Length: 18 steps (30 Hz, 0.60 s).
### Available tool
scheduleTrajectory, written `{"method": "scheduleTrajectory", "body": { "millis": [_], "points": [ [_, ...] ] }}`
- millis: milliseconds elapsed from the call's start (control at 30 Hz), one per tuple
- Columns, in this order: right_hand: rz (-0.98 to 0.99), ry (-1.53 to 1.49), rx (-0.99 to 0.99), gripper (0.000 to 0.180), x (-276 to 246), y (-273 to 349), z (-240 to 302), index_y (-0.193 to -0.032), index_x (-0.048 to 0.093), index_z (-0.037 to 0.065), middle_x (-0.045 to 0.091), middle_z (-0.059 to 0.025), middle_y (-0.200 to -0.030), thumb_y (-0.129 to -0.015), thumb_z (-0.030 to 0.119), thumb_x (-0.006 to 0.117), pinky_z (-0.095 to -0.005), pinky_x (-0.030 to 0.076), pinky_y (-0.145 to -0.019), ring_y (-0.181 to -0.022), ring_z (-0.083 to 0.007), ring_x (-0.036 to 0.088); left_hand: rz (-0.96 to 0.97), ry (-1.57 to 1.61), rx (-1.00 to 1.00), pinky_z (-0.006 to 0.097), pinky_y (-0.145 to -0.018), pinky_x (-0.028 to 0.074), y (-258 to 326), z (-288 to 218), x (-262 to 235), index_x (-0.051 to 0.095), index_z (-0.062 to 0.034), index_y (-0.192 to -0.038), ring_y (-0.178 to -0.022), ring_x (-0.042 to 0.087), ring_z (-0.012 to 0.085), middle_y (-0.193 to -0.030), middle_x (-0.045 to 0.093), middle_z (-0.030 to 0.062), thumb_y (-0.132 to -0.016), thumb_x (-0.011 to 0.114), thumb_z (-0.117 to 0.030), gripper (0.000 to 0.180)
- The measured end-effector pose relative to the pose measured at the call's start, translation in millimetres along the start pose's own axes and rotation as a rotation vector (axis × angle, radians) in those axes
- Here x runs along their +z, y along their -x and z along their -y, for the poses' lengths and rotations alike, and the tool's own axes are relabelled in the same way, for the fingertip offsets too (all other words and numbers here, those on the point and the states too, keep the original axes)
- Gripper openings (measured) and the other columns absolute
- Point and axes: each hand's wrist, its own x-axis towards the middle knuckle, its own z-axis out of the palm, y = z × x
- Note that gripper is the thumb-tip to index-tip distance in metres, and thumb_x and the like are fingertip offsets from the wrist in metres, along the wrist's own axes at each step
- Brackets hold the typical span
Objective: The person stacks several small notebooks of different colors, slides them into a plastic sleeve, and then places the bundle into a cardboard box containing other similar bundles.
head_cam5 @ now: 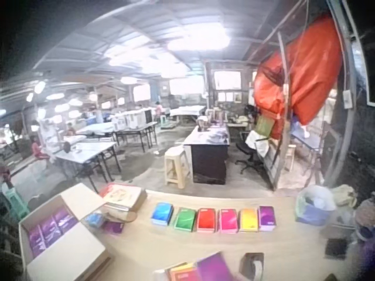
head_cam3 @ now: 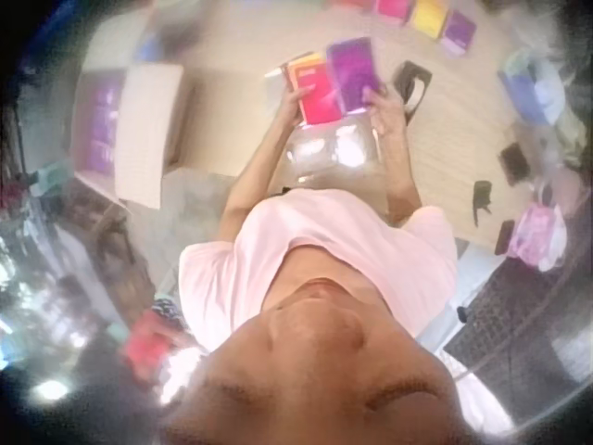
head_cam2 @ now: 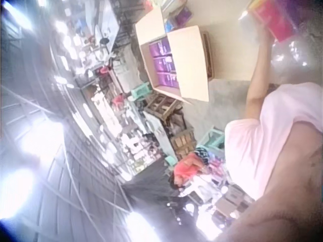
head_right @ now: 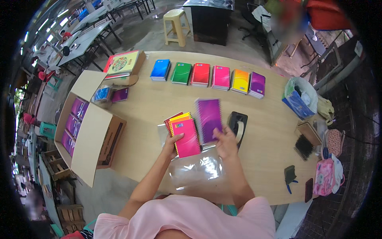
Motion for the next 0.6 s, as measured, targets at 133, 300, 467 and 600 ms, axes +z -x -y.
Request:
{"method": "scheduleTrajectory", "body": {
  "millis": [133, 300, 467, 600],
  "points": [
    [0.385, 0.672, 0.096, 0.035, 42, 20, 13, -0.104, 0.058, 0.0, 0.067, -0.0082, -0.101, -0.075, 0.0, 0.077, -0.0279, 0.052, -0.076, -0.089, -0.0138, 0.063, 0.121, -0.03, -0.085, 0.039, -0.088, 0.057, 17, 0, -45, 0.046, -0.0008, -0.132, -0.104, 0.065, 0.0248, -0.119, 0.062, 0.0153, -0.088, 0.066, -0.021, 0.052],
    [0.614, 1.294, 0.065, 0.043, 92, 16, -19, -0.109, 0.062, 0.002, 0.067, -0.0086, -0.102, -0.071, 0.008, 0.081, -0.0311, 0.05, -0.085, -0.095, -0.0177, 0.063, 0.314, 0.091, -0.375, 0.039, -0.091, 0.056, 67, -2, -66, 0.042, -0.0003, -0.135, -0.108, 0.064, 0.0254, -0.125, 0.059, 0.0166, -0.085, 0.071, -0.034, 0.067],
    [0.215, 1.591, -0.833, 0.061, 86, 75, -52, -0.127, 0.057, 0.008, 0.056, -0.0139, -0.126, -0.077, 0.034, 0.08, -0.0407, 0.036, -0.105, -0.123, -0.0253, 0.047, 0.333, -0.293, -0.257, 0.036, -0.091, 0.052, 117, -5, -65, 0.048, -0.0003, -0.129, -0.1, 0.065, 0.0212, -0.115, 0.063, 0.0132, -0.07, 0.077, -0.013, 0.066],
    [0.375, -0.239, 0.911, 0.085, 18, 131, -62, -0.147, 0.032, 0.009, 0.048, -0.0194, -0.138, -0.088, 0.065, 0.055, -0.0589, 0.048, -0.093, -0.123, -0.0414, 0.051, 0.644, -0.936, 0.183, 0.038, -0.098, 0.045, 146, -53, -45, 0.053, -0.0046, -0.127, -0.108, 0.061, 0.0304, -0.117, 0.064, 0.0125, -0.061, 0.08, -0.016, 0.072]
  ]
}}
